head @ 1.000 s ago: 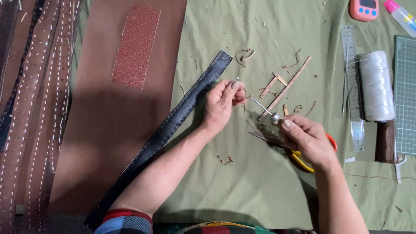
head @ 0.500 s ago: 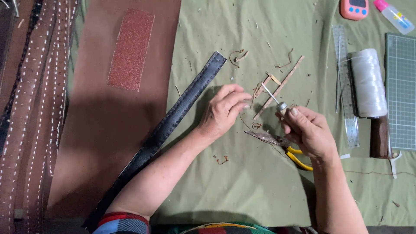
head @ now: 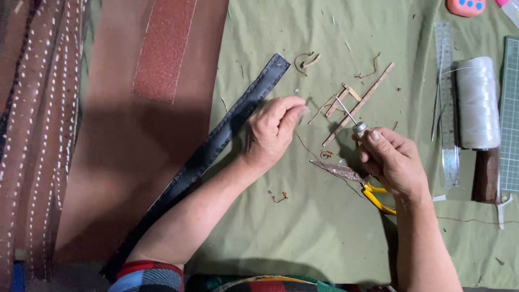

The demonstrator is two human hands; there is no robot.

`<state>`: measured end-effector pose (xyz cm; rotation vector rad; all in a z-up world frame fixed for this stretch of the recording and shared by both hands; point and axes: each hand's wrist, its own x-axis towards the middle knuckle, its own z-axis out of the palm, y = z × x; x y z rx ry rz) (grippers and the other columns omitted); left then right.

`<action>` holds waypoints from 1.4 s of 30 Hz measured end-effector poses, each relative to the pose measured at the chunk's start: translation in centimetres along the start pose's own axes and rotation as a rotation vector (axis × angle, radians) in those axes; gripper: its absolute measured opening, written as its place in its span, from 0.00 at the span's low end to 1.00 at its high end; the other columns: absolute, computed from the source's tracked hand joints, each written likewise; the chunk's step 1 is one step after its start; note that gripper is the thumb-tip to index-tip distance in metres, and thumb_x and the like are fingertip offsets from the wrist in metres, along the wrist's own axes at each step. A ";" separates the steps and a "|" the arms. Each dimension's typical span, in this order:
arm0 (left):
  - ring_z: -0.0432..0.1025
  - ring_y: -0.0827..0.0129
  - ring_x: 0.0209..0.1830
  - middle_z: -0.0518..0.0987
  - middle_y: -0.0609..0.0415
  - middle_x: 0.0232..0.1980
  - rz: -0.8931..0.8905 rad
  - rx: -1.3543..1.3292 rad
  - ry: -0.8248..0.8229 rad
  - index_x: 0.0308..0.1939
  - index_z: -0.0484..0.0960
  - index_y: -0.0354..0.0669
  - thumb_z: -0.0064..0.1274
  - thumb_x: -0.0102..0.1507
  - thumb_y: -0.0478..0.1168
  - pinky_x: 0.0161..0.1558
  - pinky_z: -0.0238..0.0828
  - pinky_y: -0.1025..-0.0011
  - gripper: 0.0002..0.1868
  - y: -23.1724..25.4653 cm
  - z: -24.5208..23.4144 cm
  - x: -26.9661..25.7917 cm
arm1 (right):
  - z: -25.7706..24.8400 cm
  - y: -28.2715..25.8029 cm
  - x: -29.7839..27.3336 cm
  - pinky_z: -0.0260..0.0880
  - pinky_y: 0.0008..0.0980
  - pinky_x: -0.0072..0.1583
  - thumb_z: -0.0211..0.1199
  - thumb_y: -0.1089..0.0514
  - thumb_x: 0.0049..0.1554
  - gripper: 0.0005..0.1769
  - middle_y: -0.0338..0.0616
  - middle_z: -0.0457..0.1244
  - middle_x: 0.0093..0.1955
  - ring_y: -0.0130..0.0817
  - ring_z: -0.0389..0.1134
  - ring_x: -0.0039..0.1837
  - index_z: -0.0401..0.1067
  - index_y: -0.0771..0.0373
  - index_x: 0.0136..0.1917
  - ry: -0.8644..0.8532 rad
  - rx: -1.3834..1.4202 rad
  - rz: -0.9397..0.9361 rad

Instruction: A person uses an awl and their hands to manipulate and assemble small strips of leather on a workshop table.

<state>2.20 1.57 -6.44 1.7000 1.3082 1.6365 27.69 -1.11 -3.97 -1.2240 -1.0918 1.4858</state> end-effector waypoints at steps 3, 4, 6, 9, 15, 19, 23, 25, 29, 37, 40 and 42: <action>0.80 0.57 0.46 0.79 0.54 0.52 0.141 0.097 0.042 0.55 0.82 0.54 0.56 0.69 0.39 0.51 0.80 0.59 0.11 -0.9 0.2 0.1 | 0.3 -0.3 -0.4 0.44 0.20 0.25 0.57 0.54 0.69 0.17 0.50 0.53 0.26 0.24 0.50 0.23 0.67 0.65 0.41 0.005 0.026 -0.040; 0.80 0.57 0.46 0.79 0.54 0.52 0.144 0.093 0.040 0.55 0.82 0.54 0.56 0.69 0.39 0.51 0.80 0.59 0.11 -1.0 0.4 0.2 | -0.1 0.2 -0.2 0.44 0.20 0.25 0.57 0.54 0.69 0.17 0.50 0.53 0.26 0.24 0.50 0.23 0.67 0.65 0.41 0.009 0.025 -0.043; 0.79 0.68 0.35 0.82 0.65 0.34 0.143 0.033 0.062 0.45 0.85 0.54 0.63 0.65 0.42 0.46 0.76 0.69 0.06 -1.2 0.7 -0.1 | -1.1 1.2 -0.1 0.46 0.22 0.25 0.57 0.55 0.69 0.16 0.50 0.55 0.26 0.25 0.49 0.24 0.69 0.66 0.42 -0.013 0.049 -0.033; 0.78 0.64 0.34 0.83 0.57 0.34 0.123 -0.030 0.064 0.51 0.84 0.50 0.64 0.64 0.48 0.45 0.77 0.66 0.14 -1.1 0.7 -0.3 | -0.7 0.4 -0.7 0.51 0.23 0.24 0.57 0.54 0.67 0.15 0.53 0.60 0.27 0.26 0.55 0.22 0.73 0.67 0.43 -0.077 -0.054 -0.027; 0.78 0.59 0.39 0.82 0.44 0.43 0.074 -0.208 -0.099 0.65 0.77 0.43 0.65 0.64 0.50 0.47 0.80 0.60 0.29 -3.1 2.2 -1.6 | -0.5 2.0 -1.0 0.55 0.23 0.26 0.59 0.61 0.63 0.11 0.56 0.64 0.29 0.30 0.62 0.24 0.76 0.73 0.52 -0.154 -0.026 -0.026; 0.80 0.61 0.35 0.82 0.50 0.38 0.089 -0.149 -0.104 0.58 0.82 0.47 0.61 0.66 0.42 0.40 0.80 0.65 0.16 -0.8 1.2 -1.0 | 0.3 1.8 -1.3 0.58 0.23 0.28 0.61 0.61 0.62 0.11 0.55 0.65 0.31 0.30 0.64 0.26 0.77 0.73 0.53 -0.166 -0.116 -0.069; 0.79 0.69 0.30 0.83 0.55 0.32 -0.082 -0.296 -0.075 0.47 0.87 0.46 0.57 0.68 0.39 0.34 0.79 0.72 0.05 -0.3 1.2 -0.9 | 2.0 0.7 -1.9 0.63 0.30 0.37 0.67 0.59 0.58 0.16 0.51 0.66 0.36 0.33 0.66 0.34 0.77 0.64 0.60 -0.059 -0.485 -0.132; 0.78 0.73 0.27 0.82 0.55 0.30 -0.141 -0.326 -0.070 0.44 0.87 0.45 0.58 0.68 0.40 0.33 0.79 0.73 0.05 -0.1 1.1 -0.7 | 2.0 1.4 -2.0 0.69 0.38 0.44 0.73 0.54 0.55 0.22 0.51 0.69 0.41 0.40 0.71 0.40 0.79 0.54 0.63 0.036 -0.774 -0.157; 0.76 0.73 0.26 0.79 0.53 0.26 -0.145 -0.350 -0.050 0.43 0.87 0.44 0.58 0.68 0.39 0.32 0.78 0.73 0.05 0.0 0.6 -0.4 | 2.2 2.6 -2.6 0.69 0.38 0.39 0.71 0.51 0.58 0.20 0.43 0.67 0.40 0.38 0.67 0.35 0.78 0.54 0.63 0.089 -0.930 -0.469; 0.74 0.74 0.25 0.79 0.53 0.27 -0.230 -0.397 -0.070 0.41 0.86 0.44 0.56 0.69 0.41 0.33 0.77 0.71 0.07 -0.5 0.8 -0.2 | 3.8 0.8 -2.5 0.48 0.21 0.23 0.55 0.54 0.69 0.17 0.50 0.60 0.30 0.23 0.52 0.24 0.68 0.66 0.41 -0.169 0.191 0.207; 0.76 0.70 0.29 0.79 0.49 0.28 -0.099 -0.328 -0.045 0.42 0.86 0.42 0.57 0.69 0.38 0.36 0.77 0.68 0.05 -0.2 0.8 -0.1 | 4.1 1.1 -3.1 0.64 0.26 0.33 0.67 0.53 0.60 0.12 0.45 0.66 0.29 0.26 0.64 0.31 0.79 0.58 0.55 0.020 -0.544 -0.075; 0.77 0.63 0.30 0.81 0.47 0.31 -0.106 -0.275 -0.054 0.44 0.86 0.42 0.56 0.69 0.39 0.37 0.77 0.65 0.05 -0.2 0.8 -0.3 | 4.1 2.7 -2.9 0.73 0.40 0.49 0.78 0.48 0.52 0.30 0.46 0.70 0.47 0.44 0.73 0.47 0.76 0.52 0.66 0.203 -0.867 -0.448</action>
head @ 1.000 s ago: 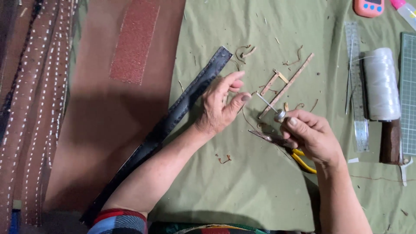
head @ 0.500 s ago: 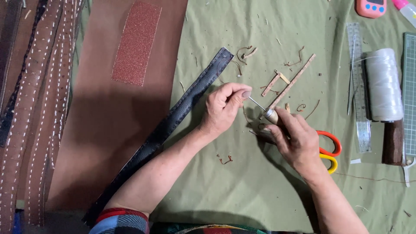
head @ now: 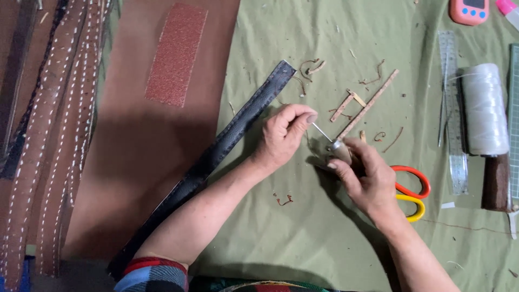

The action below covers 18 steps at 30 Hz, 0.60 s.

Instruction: A person uses an awl and their hands to manipulate and assemble small strips of leather on a workshop table.

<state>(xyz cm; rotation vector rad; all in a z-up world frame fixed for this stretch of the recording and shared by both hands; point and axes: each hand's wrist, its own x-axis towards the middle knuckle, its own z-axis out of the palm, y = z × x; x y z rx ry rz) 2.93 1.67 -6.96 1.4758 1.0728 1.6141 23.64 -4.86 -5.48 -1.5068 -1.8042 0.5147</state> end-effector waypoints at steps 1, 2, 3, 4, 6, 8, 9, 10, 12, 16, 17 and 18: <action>0.77 0.63 0.30 0.81 0.47 0.31 0.001 0.005 0.009 0.44 0.86 0.42 0.56 0.69 0.39 0.37 0.77 0.65 0.05 0.4 0.0 0.1 | 0.0 0.7 0.0 0.73 0.40 0.49 0.78 0.48 0.52 0.30 0.46 0.70 0.47 0.44 0.73 0.47 0.76 0.52 0.66 -0.006 0.004 -0.007; 0.78 0.61 0.31 0.81 0.47 0.31 0.024 -0.016 0.000 0.44 0.86 0.43 0.56 0.69 0.38 0.38 0.77 0.65 0.05 0.8 0.1 0.2 | -0.1 1.3 -0.1 0.71 0.39 0.46 0.79 0.47 0.52 0.29 0.45 0.69 0.45 0.43 0.71 0.44 0.76 0.53 0.65 0.019 -0.085 -0.045; 0.79 0.59 0.32 0.82 0.47 0.32 0.047 -0.037 -0.007 0.44 0.86 0.43 0.56 0.69 0.37 0.38 0.77 0.65 0.04 1.2 0.0 0.2 | -0.1 2.0 -0.1 0.70 0.38 0.44 0.80 0.46 0.53 0.28 0.44 0.68 0.43 0.42 0.70 0.42 0.76 0.53 0.64 0.044 -0.173 -0.085; 0.79 0.59 0.32 0.82 0.47 0.32 0.048 -0.031 0.002 0.44 0.86 0.43 0.56 0.69 0.37 0.38 0.77 0.65 0.04 0.7 0.2 0.2 | 0.1 2.0 0.0 0.70 0.38 0.44 0.80 0.46 0.53 0.28 0.44 0.68 0.43 0.42 0.70 0.42 0.76 0.53 0.64 0.038 -0.168 -0.093; 0.77 0.68 0.33 0.81 0.49 0.32 0.039 -0.120 0.027 0.43 0.86 0.42 0.56 0.69 0.36 0.40 0.77 0.68 0.04 -0.4 0.7 -0.3 | 0.4 2.1 -0.4 0.69 0.37 0.40 0.74 0.38 0.55 0.24 0.42 0.67 0.36 0.40 0.68 0.35 0.78 0.44 0.62 -0.034 -0.183 0.022; 0.75 0.69 0.31 0.80 0.49 0.30 0.012 -0.128 0.009 0.42 0.86 0.43 0.56 0.69 0.37 0.38 0.76 0.67 0.04 -0.7 0.4 -0.1 | -0.4 0.2 0.3 0.67 0.33 0.35 0.67 0.47 0.59 0.14 0.46 0.66 0.32 0.36 0.65 0.31 0.77 0.55 0.55 -0.176 0.188 0.215; 0.74 0.70 0.30 0.79 0.50 0.28 -0.016 -0.138 -0.011 0.42 0.85 0.43 0.57 0.69 0.39 0.37 0.76 0.66 0.05 -0.8 0.4 -0.1 | -0.8 -0.8 0.6 0.64 0.29 0.29 0.60 0.56 0.63 0.10 0.51 0.66 0.28 0.31 0.62 0.26 0.76 0.66 0.47 -0.317 0.560 0.407; 0.74 0.70 0.30 0.79 0.50 0.28 -0.015 -0.137 -0.007 0.42 0.85 0.43 0.57 0.69 0.39 0.37 0.76 0.66 0.05 -0.9 0.4 -0.1 | -0.7 -0.4 0.6 0.64 0.29 0.29 0.60 0.56 0.63 0.10 0.51 0.66 0.28 0.31 0.62 0.26 0.76 0.66 0.47 -0.320 0.560 0.405; 0.73 0.73 0.29 0.78 0.52 0.27 -0.039 -0.176 -0.013 0.41 0.85 0.43 0.56 0.69 0.40 0.36 0.75 0.67 0.06 -1.2 0.5 -0.2 | -0.5 0.5 0.7 0.55 0.22 0.23 0.54 0.50 0.69 0.22 0.47 0.58 0.27 0.25 0.57 0.22 0.71 0.75 0.52 -0.519 1.285 0.679; 0.70 0.75 0.28 0.77 0.53 0.26 -0.043 -0.194 -0.019 0.41 0.84 0.43 0.55 0.69 0.40 0.36 0.75 0.69 0.06 -0.8 0.4 -0.2 | -0.2 0.3 0.5 0.49 0.23 0.25 0.54 0.49 0.69 0.24 0.45 0.54 0.21 0.25 0.50 0.20 0.70 0.76 0.48 -0.431 1.096 0.532; 0.71 0.74 0.28 0.77 0.51 0.26 -0.042 -0.175 -0.046 0.41 0.85 0.43 0.56 0.69 0.40 0.36 0.75 0.68 0.06 -0.7 0.3 -0.1 | -0.5 -0.5 0.5 0.52 0.23 0.28 0.56 0.54 0.67 0.17 0.46 0.56 0.22 0.25 0.53 0.23 0.73 0.73 0.50 -0.366 0.849 0.405; 0.71 0.73 0.29 0.78 0.50 0.26 -0.041 -0.156 -0.073 0.42 0.85 0.42 0.56 0.69 0.40 0.35 0.75 0.67 0.06 -0.6 0.1 0.0 | -0.8 -1.2 0.5 0.55 0.23 0.30 0.60 0.59 0.64 0.11 0.47 0.58 0.23 0.25 0.56 0.27 0.75 0.70 0.52 -0.299 0.601 0.281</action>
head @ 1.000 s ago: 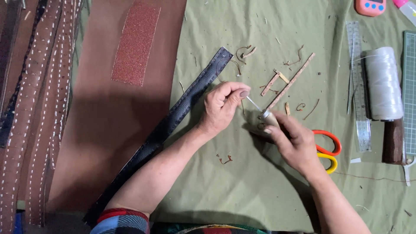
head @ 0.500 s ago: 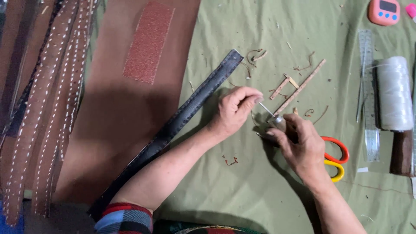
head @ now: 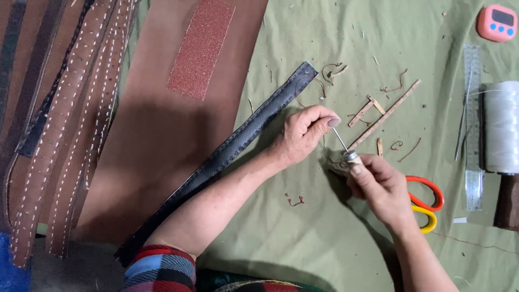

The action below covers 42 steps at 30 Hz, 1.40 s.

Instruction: A person uses an awl and their hands to manipulate and assemble small strips of leather on a workshop table.

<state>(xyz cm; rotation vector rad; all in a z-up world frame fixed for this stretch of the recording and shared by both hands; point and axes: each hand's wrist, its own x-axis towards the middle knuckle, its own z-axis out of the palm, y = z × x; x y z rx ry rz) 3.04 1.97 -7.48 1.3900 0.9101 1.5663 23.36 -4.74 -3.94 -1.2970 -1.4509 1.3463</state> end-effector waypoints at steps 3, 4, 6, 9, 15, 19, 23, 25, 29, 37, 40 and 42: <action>0.72 0.67 0.27 0.79 0.45 0.27 -0.098 0.033 -0.129 0.46 0.85 0.40 0.53 0.71 0.43 0.35 0.75 0.65 0.10 0.4 -1.0 0.1 | -1.5 2.4 0.3 0.68 0.41 0.41 0.75 0.39 0.53 0.27 0.53 0.66 0.30 0.47 0.69 0.35 0.78 0.47 0.63 0.194 -0.708 0.049; 0.72 0.67 0.27 0.79 0.45 0.27 -0.094 0.035 -0.127 0.46 0.85 0.40 0.53 0.71 0.43 0.35 0.75 0.65 0.10 0.5 -0.8 0.0 | -1.4 2.0 0.2 0.68 0.41 0.41 0.75 0.39 0.53 0.27 0.53 0.66 0.30 0.47 0.69 0.35 0.78 0.47 0.63 0.193 -0.708 0.045; 0.72 0.69 0.27 0.80 0.48 0.28 -0.159 -0.028 -0.147 0.47 0.85 0.42 0.53 0.71 0.45 0.37 0.77 0.67 0.11 0.6 -0.5 -0.7 | -1.1 1.5 -0.1 0.73 0.44 0.50 0.79 0.43 0.51 0.33 0.52 0.71 0.45 0.50 0.73 0.46 0.77 0.52 0.66 0.264 -0.757 -0.093; 0.77 0.62 0.29 0.80 0.48 0.29 -0.056 0.069 -0.093 0.47 0.85 0.46 0.54 0.70 0.44 0.37 0.78 0.64 0.09 -0.8 0.2 -0.6 | -2.0 2.4 -0.3 0.73 0.46 0.51 0.75 0.39 0.54 0.30 0.51 0.70 0.45 0.51 0.73 0.47 0.76 0.46 0.66 0.232 -0.761 -0.025; 0.73 0.68 0.30 0.77 0.52 0.26 -0.057 0.023 -0.107 0.44 0.85 0.47 0.52 0.71 0.44 0.39 0.77 0.65 0.09 -0.6 -0.3 -0.3 | 0.0 0.1 1.3 0.51 0.22 0.24 0.51 0.50 0.70 0.25 0.42 0.53 0.16 0.24 0.49 0.20 0.66 0.65 0.35 -0.216 0.460 0.124; 0.72 0.68 0.29 0.75 0.53 0.25 -0.058 0.022 -0.111 0.43 0.85 0.48 0.51 0.72 0.45 0.39 0.76 0.66 0.10 -1.0 -0.2 -0.2 | -1.2 2.8 0.8 0.57 0.22 0.23 0.49 0.53 0.70 0.22 0.47 0.56 0.26 0.25 0.56 0.21 0.70 0.78 0.53 -0.294 0.837 0.329; 0.73 0.67 0.28 0.75 0.53 0.24 -0.036 0.079 -0.080 0.41 0.86 0.50 0.51 0.71 0.46 0.39 0.77 0.66 0.11 -1.3 0.1 -0.2 | -0.5 0.2 0.3 0.61 0.27 0.30 0.55 0.50 0.67 0.18 0.44 0.59 0.19 0.28 0.59 0.22 0.75 0.65 0.46 -0.102 0.092 0.122; 0.73 0.66 0.28 0.75 0.53 0.24 -0.021 0.089 -0.075 0.41 0.87 0.50 0.51 0.71 0.46 0.39 0.77 0.66 0.10 -0.8 0.1 -0.1 | -0.9 0.6 0.1 0.69 0.29 0.36 0.59 0.49 0.64 0.14 0.44 0.65 0.21 0.31 0.66 0.26 0.80 0.58 0.48 -0.045 -0.231 0.090; 0.73 0.62 0.28 0.74 0.52 0.25 0.084 0.064 -0.083 0.42 0.85 0.46 0.51 0.71 0.43 0.40 0.77 0.65 0.10 0.2 -0.3 0.1 | -1.3 2.6 0.2 0.52 0.24 0.20 0.51 0.48 0.69 0.23 0.46 0.53 0.22 0.25 0.49 0.19 0.68 0.74 0.49 -0.226 0.609 0.275; 0.74 0.59 0.29 0.73 0.52 0.26 0.164 0.223 -0.069 0.41 0.85 0.47 0.52 0.71 0.44 0.39 0.76 0.64 0.09 -0.1 -0.9 0.3 | -0.4 3.1 -0.6 0.70 0.38 0.39 0.70 0.41 0.57 0.21 0.43 0.68 0.29 0.39 0.69 0.32 0.76 0.46 0.61 0.133 -0.587 0.035; 0.77 0.51 0.33 0.79 0.48 0.31 0.167 0.305 0.008 0.42 0.83 0.44 0.46 0.74 0.44 0.41 0.76 0.59 0.13 -0.7 -1.8 0.3 | 0.4 1.9 -0.4 0.69 0.40 0.40 0.79 0.42 0.49 0.32 0.40 0.65 0.28 0.39 0.67 0.32 0.70 0.47 0.62 0.256 -0.677 -0.036; 0.77 0.51 0.32 0.78 0.48 0.31 0.174 0.337 0.021 0.41 0.83 0.45 0.50 0.72 0.44 0.39 0.76 0.59 0.11 -0.9 -1.9 0.6 | -0.5 3.2 0.2 0.67 0.33 0.35 0.77 0.48 0.54 0.22 0.42 0.65 0.32 0.36 0.68 0.33 0.75 0.54 0.59 0.346 -0.696 -0.254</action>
